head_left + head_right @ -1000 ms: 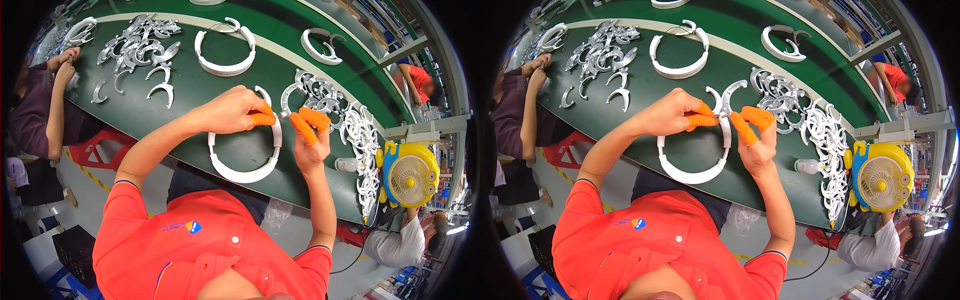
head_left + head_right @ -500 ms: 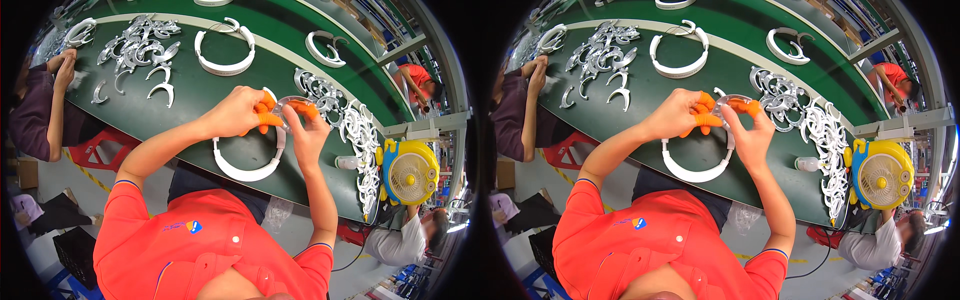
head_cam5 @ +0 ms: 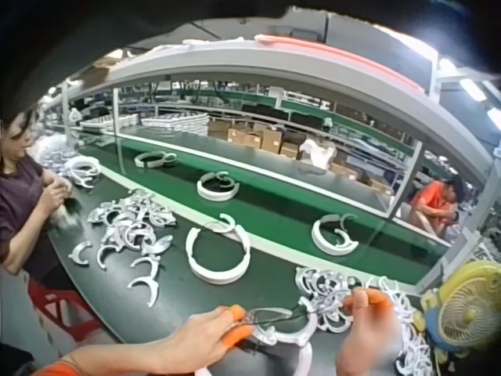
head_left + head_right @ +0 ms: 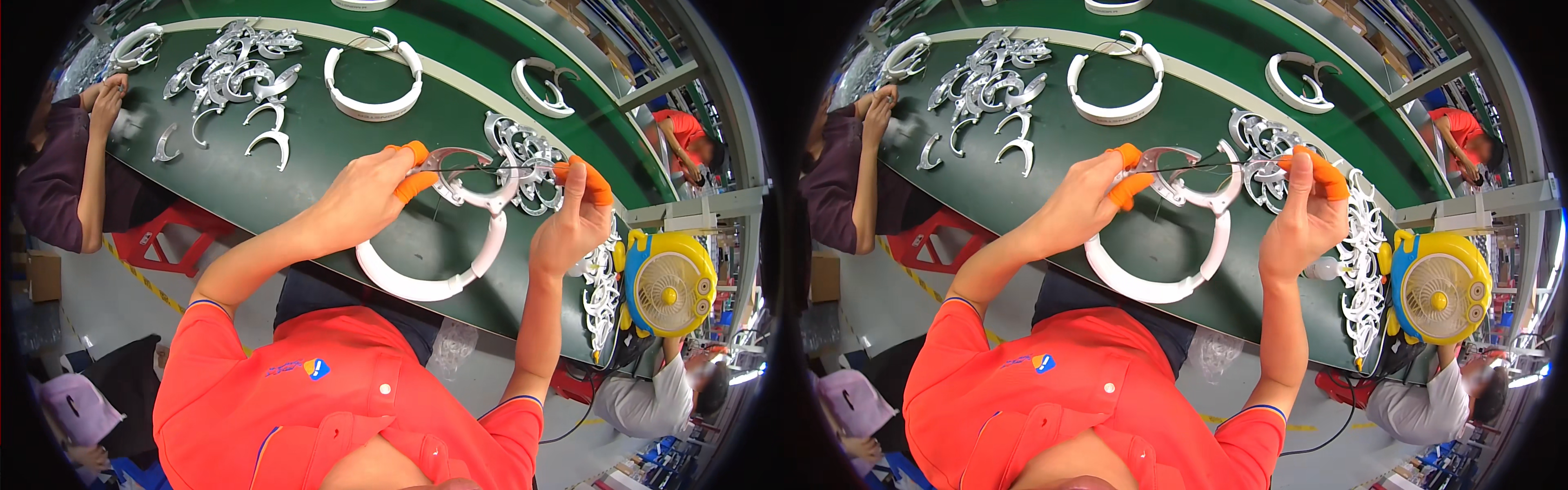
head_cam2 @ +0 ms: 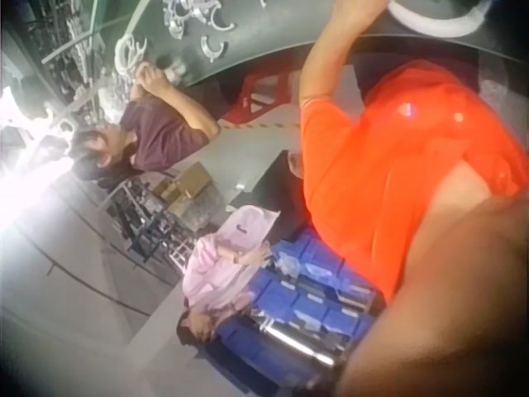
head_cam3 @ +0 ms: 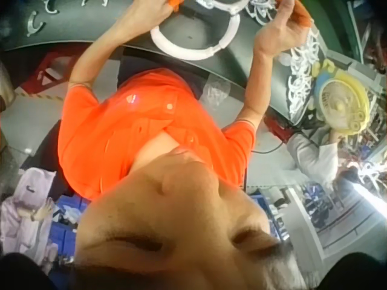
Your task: Gluing and assembling white plastic crescent parts with silver decorative components on a production line.
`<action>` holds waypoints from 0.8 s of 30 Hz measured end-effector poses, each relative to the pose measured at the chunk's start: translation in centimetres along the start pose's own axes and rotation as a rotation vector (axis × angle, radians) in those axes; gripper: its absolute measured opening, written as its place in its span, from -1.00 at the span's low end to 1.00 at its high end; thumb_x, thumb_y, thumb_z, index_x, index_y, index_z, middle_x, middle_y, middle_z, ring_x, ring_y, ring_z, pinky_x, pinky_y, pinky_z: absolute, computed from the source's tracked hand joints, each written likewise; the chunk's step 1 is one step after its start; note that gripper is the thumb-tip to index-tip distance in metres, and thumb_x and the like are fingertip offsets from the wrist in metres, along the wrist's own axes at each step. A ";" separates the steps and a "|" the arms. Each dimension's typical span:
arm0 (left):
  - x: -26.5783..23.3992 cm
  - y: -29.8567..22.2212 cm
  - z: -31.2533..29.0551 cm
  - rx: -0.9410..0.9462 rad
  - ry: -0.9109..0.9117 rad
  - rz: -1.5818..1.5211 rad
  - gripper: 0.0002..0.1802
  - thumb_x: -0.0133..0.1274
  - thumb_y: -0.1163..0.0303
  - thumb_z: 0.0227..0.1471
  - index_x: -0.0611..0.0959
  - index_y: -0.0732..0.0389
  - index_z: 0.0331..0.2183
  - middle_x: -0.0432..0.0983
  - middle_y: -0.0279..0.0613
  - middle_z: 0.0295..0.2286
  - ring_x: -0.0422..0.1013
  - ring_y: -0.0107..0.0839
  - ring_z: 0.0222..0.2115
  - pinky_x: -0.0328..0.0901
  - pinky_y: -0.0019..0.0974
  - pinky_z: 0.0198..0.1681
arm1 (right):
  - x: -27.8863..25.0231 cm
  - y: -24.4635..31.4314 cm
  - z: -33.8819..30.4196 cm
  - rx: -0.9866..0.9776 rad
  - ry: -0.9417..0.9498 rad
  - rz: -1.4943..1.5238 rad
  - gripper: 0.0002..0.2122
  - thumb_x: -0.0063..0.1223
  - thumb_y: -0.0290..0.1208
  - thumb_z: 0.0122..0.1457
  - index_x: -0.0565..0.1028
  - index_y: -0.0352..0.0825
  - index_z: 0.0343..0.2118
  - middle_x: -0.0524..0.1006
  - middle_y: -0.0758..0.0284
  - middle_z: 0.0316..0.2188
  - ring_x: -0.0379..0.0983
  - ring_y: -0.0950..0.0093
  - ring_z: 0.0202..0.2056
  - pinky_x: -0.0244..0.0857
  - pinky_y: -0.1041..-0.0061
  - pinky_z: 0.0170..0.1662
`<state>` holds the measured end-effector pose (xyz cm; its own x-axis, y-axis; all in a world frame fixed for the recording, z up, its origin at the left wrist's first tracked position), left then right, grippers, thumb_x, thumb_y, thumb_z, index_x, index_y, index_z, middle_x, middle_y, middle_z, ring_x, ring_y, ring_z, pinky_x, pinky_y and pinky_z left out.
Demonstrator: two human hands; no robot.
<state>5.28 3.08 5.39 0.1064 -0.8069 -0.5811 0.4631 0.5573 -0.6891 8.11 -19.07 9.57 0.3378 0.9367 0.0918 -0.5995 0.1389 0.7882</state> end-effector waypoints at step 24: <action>2.1 2.4 2.7 0.015 0.223 -0.152 -0.77 0.00 0.36 0.06 0.42 0.34 -0.31 0.42 0.08 -0.48 0.34 0.09 -0.43 0.21 -0.12 -0.40 | 2.0 -2.8 -2.3 0.331 0.618 -0.157 -0.73 0.18 -0.56 -0.04 0.48 -0.46 -0.22 0.54 0.31 -0.41 0.46 0.58 -0.38 0.33 0.58 -0.20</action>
<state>9.00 2.18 3.63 -0.1615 -0.8172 -0.5533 0.4720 0.4284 -0.7705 8.83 -16.84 6.18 -0.1295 0.9378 -0.3222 -0.2933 0.2742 0.9159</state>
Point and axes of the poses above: each hand's wrist, its own z-axis towards the middle knuckle, its own x-axis out of the palm, y = z × x, the point moved 5 cm from there along z, towards the middle knuckle
